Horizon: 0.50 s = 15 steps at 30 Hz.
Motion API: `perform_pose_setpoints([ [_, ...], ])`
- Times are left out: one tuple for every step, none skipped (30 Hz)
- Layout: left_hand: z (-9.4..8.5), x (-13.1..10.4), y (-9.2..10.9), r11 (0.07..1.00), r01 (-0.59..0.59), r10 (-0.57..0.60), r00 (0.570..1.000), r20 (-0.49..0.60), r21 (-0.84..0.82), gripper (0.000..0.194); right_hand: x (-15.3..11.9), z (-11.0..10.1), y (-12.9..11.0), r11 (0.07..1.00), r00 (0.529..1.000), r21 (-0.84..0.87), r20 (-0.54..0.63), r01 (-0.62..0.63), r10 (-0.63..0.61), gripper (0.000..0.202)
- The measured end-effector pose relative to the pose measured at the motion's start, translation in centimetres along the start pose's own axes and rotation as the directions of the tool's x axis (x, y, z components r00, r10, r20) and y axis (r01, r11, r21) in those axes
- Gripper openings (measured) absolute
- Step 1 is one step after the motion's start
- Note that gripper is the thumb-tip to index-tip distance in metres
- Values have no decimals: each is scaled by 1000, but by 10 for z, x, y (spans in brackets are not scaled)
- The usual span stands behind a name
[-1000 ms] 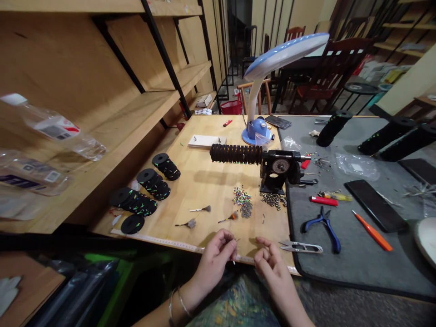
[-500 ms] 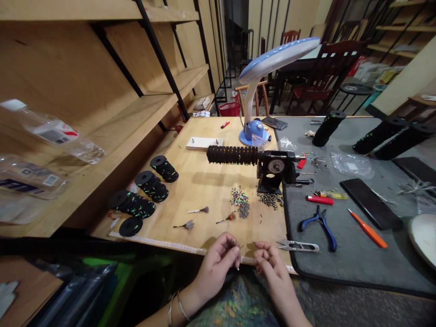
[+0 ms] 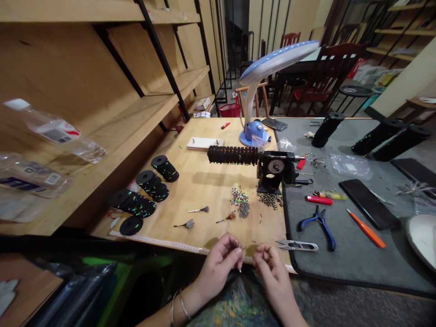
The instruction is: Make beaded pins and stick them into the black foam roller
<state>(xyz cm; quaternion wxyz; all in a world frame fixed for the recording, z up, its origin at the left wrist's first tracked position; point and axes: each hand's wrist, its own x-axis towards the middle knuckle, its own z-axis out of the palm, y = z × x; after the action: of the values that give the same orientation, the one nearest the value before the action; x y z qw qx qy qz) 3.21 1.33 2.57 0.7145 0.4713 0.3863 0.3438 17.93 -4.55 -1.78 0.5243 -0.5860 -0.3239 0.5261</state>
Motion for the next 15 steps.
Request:
perform_pose_setpoints([
  [0, 0, -1, 1000, -3, 3, 1000, 1, -5, 22, 0, 1, -2, 1000, 1000, -3, -24, -9, 9, 40],
  [0, -1, -1, 1000, -4, 4, 1000, 0, -9, 22, 1, 2, -4, 1000, 999, -4, -50, -18, 18, 44],
  [-1, -1, -2, 1000, -5, 5, 1000, 0, -10, 22, 1, 2, -6, 1000, 997, -3, -77, -25, 25, 48],
  [-1, -1, -2, 1000, -4, 4, 1000, 0, -10, 22, 1, 3, -8, 1000, 995, -2, -99, -28, 28, 51],
  [-1, -1, -2, 1000, -3, 3, 1000, 0, -9, 22, 2, 3, -10, 999, 993, -4, -114, -32, 31, 53],
  [-1, -1, -2, 1000, -1, 1, 1000, 0, -7, 22, 2, 4, -12, 999, 992, -9, -123, -34, 33, 53],
  [0, -1, -1, 1000, 1, -1, 1000, 1, -3, 23, 2, 3, -13, 999, 991, -16, -130, -36, 34, 54],
  [0, -1, -1, 1000, 4, -4, 1000, -1, 4, 23, 2, 3, -15, 999, 990, -22, -136, -39, 35, 54],
  [0, -1, 0, 1000, 7, -7, 1000, -3, 16, 24, 2, 3, -16, 999, 990, -25, -138, -42, 38, 53],
  [1, -1, 1, 999, 11, -11, 1000, -6, 31, 25, 2, 3, -17, 999, 989, -25, -140, -44, 40, 53],
  [1, 0, 1, 999, 16, -16, 1000, -10, 46, 26, 2, 2, -17, 999, 989, -24, -142, -45, 41, 52],
  [1, 0, 1, 998, 24, -23, 1000, -13, 60, 27, 2, 2, -18, 999, 989, -24, -143, -42, 38, 51],
  [2, 1, 1, 997, 32, -31, 999, -15, 72, 29, 2, 2, -18, 999, 988, -27, -147, -39, 35, 50],
  [2, 1, 0, 996, 43, -42, 999, -15, 80, 30, 3, 2, -19, 999, 988, -31, -152, -36, 31, 50],
  [2, 2, -2, 995, 53, -52, 999, -17, 86, 31, 3, 1, -19, 999, 988, -35, -154, -34, 29, 50],
])
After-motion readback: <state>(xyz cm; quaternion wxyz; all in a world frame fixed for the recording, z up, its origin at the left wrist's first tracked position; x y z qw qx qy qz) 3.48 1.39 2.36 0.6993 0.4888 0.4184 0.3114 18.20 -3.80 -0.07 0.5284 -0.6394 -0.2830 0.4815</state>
